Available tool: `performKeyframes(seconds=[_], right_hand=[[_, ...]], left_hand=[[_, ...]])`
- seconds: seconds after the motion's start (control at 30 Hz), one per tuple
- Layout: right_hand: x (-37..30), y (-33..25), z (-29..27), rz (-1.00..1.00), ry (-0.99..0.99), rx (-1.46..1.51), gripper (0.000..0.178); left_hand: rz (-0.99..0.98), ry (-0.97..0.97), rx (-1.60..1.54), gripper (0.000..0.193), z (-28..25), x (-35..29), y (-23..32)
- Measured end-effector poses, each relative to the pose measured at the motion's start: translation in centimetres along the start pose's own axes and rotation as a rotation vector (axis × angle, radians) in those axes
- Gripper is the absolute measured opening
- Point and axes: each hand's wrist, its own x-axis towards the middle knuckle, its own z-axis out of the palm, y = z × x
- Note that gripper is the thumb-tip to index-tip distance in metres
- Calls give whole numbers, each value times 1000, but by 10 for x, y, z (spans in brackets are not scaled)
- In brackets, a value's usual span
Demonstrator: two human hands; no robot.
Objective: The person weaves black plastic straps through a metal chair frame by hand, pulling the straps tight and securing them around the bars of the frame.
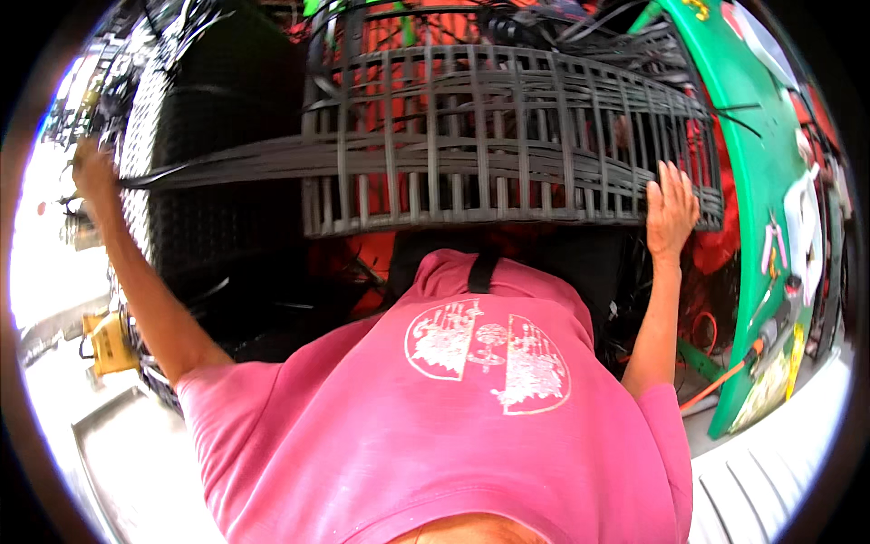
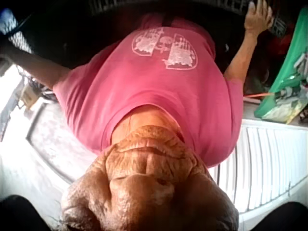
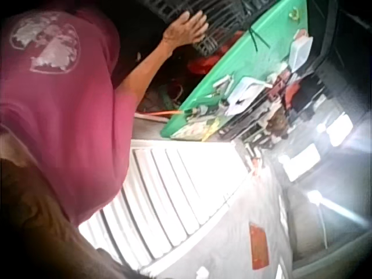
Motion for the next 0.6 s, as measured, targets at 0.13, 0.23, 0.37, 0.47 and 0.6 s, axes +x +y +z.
performKeyframes(seconds=[0.13, 0.23, 0.37, 0.47, 0.6], right_hand=[[-3, 9, -1, 80, -85, 8, 47], [0, 9, 1, 63, -103, 42, 48], [-5, 15, 6, 36, -98, 44, 48], [-2, 10, 1, 40, -102, 16, 47], [3, 4, -1, 14, -114, -2, 47]], left_hand=[[81, -301, 450, 31, 111, -89, 210], [6, -545, 263, 40, 143, -156, 218], [-1081, -740, -578, 35, 187, -251, 154], [-1354, -677, -895, 28, 228, -352, 109], [-708, -772, -635, 40, 234, -443, 73]])
